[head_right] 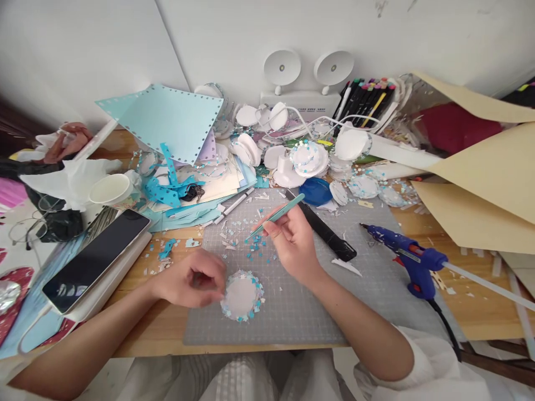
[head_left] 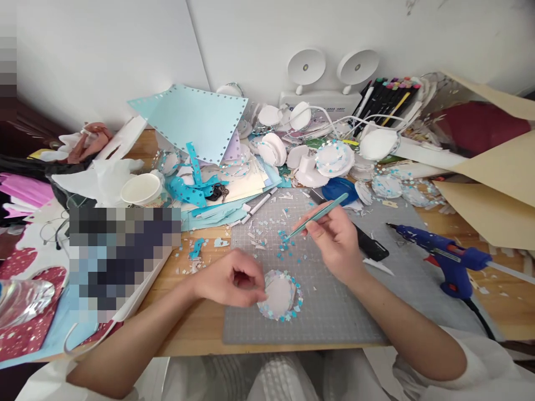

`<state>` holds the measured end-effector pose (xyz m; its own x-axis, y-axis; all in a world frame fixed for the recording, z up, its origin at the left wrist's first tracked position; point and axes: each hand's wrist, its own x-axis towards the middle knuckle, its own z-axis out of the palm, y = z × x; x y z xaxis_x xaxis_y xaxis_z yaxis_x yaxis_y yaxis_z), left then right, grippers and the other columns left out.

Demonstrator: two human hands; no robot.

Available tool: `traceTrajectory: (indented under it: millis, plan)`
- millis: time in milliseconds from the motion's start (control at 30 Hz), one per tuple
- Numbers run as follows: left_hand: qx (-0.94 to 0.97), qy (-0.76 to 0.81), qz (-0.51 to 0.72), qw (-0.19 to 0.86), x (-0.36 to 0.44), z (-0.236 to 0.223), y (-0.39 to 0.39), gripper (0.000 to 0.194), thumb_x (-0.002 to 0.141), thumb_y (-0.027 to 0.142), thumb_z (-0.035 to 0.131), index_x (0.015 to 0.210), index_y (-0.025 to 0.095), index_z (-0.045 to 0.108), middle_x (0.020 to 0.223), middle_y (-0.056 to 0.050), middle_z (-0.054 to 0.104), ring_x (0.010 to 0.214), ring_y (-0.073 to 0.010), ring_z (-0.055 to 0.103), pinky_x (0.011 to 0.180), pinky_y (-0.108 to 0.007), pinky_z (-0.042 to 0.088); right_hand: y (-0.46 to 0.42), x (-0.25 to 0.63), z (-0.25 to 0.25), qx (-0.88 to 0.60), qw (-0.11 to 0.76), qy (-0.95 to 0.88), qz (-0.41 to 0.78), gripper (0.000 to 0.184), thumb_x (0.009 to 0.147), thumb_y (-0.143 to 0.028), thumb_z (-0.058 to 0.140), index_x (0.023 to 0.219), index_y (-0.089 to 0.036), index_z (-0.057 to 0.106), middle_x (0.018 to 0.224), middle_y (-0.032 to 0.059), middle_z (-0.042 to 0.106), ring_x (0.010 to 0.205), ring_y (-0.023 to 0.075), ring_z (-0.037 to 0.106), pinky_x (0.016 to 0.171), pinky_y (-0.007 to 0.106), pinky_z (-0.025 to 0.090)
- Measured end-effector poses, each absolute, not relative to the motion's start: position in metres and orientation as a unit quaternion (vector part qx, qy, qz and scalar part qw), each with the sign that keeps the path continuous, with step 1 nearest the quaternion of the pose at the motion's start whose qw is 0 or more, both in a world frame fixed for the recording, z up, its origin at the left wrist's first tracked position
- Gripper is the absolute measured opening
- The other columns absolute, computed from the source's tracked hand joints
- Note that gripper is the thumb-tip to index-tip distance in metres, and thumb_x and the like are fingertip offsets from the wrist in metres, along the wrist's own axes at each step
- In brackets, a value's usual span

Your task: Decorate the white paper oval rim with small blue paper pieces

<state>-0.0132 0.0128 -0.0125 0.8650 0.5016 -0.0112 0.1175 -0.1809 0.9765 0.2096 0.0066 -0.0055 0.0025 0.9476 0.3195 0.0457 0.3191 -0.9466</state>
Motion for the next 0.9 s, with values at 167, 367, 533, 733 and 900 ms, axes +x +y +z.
traceTrajectory:
  millis: [167,367,533,733,900]
  plan:
    - [0.743,0.239,0.131,0.611,-0.009,-0.010,0.012,0.016,0.078,0.020,0.062,0.068,0.009,0.067,0.056,-0.001,0.052,0.051,-0.0067,0.039,0.046,-0.017,0.029,0.000,0.204,-0.005,-0.391,0.529,-0.572,0.490,0.014,0.088,-0.035,0.058,0.088,-0.022,0.051,0.076,0.0005,0.064,0.067,0.0130,0.063,0.059,0.026,0.050]
    - [0.708,0.252,0.141,0.645,-0.009,-0.009,0.014,0.018,0.083,0.019,0.057,0.071,0.008,0.064,0.064,-0.003,0.059,0.057,-0.0077,0.046,0.051,-0.016,0.034,-0.006,0.201,-0.005,-0.377,0.496,-0.579,0.526,0.017,0.088,-0.038,0.057,0.089,-0.023,0.049,0.078,0.0007,0.062,0.069,0.0144,0.064,0.062,0.028,0.050]
    - [0.683,0.253,0.151,0.669,-0.011,-0.009,0.017,0.021,0.086,0.023,0.056,0.069,0.010,0.060,0.064,-0.001,0.055,0.058,-0.0083,0.045,0.054,-0.018,0.035,-0.008,0.199,-0.007,-0.367,0.471,-0.602,0.530,0.013,0.090,-0.034,0.055,0.089,-0.022,0.050,0.082,0.0017,0.060,0.077,0.0155,0.064,0.070,0.030,0.050]
    - [0.653,0.253,0.159,0.696,-0.011,-0.006,0.019,0.026,0.085,0.026,0.056,0.064,0.011,0.055,0.061,0.000,0.051,0.059,-0.0092,0.044,0.056,-0.020,0.035,-0.008,0.197,-0.008,-0.373,0.473,-0.619,0.504,0.012,0.090,-0.032,0.054,0.089,-0.021,0.050,0.080,0.0020,0.060,0.075,0.0154,0.064,0.069,0.030,0.050]
    - [0.644,0.257,0.157,0.703,-0.013,-0.009,0.020,0.025,0.085,0.024,0.055,0.064,0.011,0.055,0.062,0.000,0.050,0.059,-0.0094,0.042,0.056,-0.021,0.033,-0.008,0.197,-0.009,-0.376,0.471,-0.629,0.491,0.013,0.090,-0.032,0.054,0.087,-0.020,0.050,0.080,0.0025,0.060,0.073,0.0150,0.064,0.067,0.030,0.050]
